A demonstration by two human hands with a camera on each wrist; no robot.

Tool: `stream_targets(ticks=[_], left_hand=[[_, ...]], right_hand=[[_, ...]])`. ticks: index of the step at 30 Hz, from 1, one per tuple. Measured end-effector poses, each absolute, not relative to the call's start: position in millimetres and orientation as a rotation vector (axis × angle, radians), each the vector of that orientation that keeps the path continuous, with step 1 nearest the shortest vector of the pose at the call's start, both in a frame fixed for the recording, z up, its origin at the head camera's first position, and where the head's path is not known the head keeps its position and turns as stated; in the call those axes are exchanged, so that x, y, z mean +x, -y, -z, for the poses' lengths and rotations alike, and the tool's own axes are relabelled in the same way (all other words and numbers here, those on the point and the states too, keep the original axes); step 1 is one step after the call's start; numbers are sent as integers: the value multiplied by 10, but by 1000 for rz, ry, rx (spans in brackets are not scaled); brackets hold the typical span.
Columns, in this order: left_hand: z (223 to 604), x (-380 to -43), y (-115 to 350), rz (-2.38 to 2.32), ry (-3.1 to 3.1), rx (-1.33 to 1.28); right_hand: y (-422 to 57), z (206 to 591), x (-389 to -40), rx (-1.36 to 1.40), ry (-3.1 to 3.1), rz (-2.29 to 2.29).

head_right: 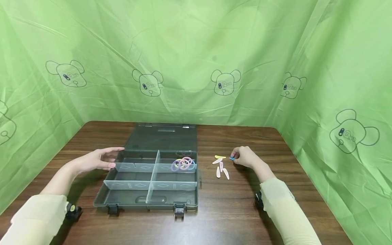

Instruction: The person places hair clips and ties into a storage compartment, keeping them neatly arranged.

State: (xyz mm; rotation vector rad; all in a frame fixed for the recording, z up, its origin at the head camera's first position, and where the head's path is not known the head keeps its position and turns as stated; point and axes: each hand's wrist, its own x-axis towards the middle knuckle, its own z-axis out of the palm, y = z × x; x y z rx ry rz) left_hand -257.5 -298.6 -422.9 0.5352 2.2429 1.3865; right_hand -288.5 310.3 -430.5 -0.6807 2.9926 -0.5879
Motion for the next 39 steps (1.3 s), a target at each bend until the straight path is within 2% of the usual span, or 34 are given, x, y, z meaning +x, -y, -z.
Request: stream_targets(ticks=[15,39], left_hand=[[4227,-2582,2979,-1399,-2230,534],[4244,-2588,2992,-1407,-2214,520]], right_hand=[[-3076,4267,-2789,-666,-2971,613],[-2703,3955,-2490,-922,-2966,705]])
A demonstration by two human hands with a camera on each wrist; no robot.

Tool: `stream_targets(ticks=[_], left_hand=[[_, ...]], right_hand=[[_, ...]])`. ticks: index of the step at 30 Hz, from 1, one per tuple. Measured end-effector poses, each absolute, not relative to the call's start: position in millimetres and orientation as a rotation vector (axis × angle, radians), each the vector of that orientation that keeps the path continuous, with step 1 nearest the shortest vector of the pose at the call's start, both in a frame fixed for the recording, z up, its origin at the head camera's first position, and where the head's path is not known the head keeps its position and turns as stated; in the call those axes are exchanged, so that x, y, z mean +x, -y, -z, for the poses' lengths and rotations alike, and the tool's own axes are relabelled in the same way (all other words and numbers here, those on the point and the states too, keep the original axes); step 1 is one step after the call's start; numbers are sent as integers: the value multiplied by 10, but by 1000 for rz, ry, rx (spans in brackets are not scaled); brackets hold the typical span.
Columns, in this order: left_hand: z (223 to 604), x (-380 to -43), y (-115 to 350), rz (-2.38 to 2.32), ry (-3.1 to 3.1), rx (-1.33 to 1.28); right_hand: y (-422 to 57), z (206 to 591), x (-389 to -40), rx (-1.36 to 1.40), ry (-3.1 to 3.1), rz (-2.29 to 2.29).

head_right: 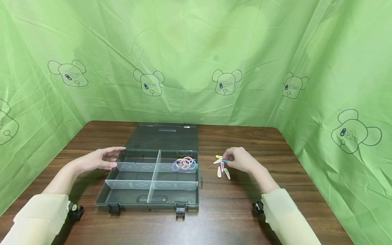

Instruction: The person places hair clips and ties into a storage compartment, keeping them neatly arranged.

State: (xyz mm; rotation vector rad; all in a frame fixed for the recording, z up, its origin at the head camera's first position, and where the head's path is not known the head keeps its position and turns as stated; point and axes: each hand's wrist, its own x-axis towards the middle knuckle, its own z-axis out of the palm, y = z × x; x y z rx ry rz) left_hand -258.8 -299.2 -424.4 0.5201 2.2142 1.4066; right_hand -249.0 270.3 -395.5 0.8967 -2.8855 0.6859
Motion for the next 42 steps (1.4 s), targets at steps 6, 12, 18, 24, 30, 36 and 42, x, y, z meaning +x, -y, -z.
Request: stream_targets(ticks=[6,12,18,24,30,36,42], left_hand=[[4246,-2588,2996,-1398,-2218,528],[4214,-2576,2989,-1394,-2218,534],[4207,-2567,2984,-1392,-2220,549],[4219,-2565,2993,-1374,-2236,560],[4217,-2567,2988,-1353,-2265,561],[4207,-2563,2969,-1337,-2296,563],[4195,-2546,2958,-1328,-2304,583]], right_hand=[[-2597,3860,-2418,908,2846,-719],[-2467,3792,-2350,925,2784,-776],[-2314,3743,-2285,952,2747,-797],[-2180,3715,-2235,978,2691,-802],[-2040,3716,-2188,1026,2630,-794],[-1897,3743,-2134,1067,2631,-842],[-1765,3819,-2099,1123,2626,-829]])
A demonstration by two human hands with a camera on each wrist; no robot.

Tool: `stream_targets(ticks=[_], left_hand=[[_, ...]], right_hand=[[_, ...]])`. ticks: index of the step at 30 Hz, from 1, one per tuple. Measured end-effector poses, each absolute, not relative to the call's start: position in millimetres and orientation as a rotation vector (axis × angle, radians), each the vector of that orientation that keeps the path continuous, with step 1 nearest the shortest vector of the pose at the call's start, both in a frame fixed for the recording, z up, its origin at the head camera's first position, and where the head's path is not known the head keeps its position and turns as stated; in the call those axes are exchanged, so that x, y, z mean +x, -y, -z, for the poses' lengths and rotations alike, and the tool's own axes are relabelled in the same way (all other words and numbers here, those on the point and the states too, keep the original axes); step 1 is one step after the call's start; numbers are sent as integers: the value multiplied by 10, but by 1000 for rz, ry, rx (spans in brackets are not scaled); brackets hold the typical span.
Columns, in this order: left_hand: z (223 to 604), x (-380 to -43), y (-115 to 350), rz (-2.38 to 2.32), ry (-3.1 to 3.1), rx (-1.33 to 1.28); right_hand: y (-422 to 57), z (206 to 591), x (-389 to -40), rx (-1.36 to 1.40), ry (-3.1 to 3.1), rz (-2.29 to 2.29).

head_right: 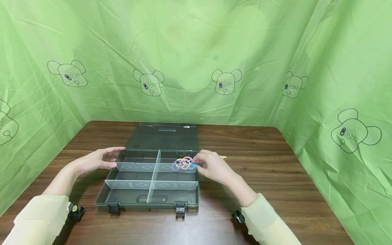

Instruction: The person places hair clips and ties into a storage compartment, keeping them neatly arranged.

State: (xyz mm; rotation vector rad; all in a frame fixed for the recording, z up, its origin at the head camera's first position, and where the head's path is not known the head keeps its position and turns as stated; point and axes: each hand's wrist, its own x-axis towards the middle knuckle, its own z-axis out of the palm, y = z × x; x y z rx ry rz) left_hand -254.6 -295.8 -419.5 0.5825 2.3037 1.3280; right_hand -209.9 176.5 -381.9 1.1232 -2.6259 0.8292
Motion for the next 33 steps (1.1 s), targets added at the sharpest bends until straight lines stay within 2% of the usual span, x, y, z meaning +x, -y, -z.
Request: stream_targets(ticks=[17,33], left_hand=[[4224,-2563,2969,-1299,-2348,566],[4221,-2561,2969,-1315,-2329,555]], right_hand=[[-1508,3985,-2107,1264,2600,-758],[-1542,3908,-2099,1222,2674,-798]])
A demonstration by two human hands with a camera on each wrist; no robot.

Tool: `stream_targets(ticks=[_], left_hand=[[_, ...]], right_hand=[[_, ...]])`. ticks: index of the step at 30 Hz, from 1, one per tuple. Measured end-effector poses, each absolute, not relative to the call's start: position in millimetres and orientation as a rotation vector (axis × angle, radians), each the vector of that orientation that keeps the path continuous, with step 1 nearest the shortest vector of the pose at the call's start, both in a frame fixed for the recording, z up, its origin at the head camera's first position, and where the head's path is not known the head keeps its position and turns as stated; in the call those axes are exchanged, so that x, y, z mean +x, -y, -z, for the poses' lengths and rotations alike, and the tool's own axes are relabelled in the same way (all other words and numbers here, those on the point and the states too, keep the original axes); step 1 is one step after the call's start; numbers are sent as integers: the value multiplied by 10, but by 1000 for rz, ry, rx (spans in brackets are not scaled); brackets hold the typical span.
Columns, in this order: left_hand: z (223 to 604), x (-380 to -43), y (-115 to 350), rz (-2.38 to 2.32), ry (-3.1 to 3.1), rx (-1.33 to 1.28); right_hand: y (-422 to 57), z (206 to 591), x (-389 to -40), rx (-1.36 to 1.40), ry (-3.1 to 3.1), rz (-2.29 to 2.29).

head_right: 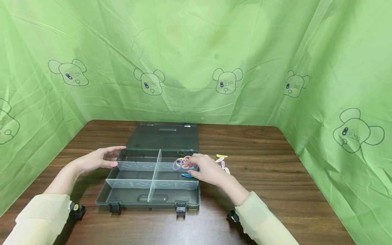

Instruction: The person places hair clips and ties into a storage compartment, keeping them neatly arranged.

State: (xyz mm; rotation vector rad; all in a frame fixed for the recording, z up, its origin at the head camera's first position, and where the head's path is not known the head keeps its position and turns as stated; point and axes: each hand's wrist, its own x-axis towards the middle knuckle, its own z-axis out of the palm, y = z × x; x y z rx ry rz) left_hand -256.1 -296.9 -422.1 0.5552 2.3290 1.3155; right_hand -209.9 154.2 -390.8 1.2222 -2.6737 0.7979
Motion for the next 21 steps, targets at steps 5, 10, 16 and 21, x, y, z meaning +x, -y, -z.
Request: stream_targets(ticks=[5,10,16,21], left_hand=[[4230,-2572,2975,-1295,-2352,564],[4229,-2572,2979,-1280,-2373,570],[4221,-2559,2970,-1306,-2348,568],[4212,-2555,2963,-1314,-2339,571]], right_hand=[[-1607,3857,-2067,1191,2700,-817],[-1706,3837,-2072,1180,2661,-831],[-1845,3822,-2091,1160,2635,-869],[-1959,3807,-2101,1111,2623,-900]])
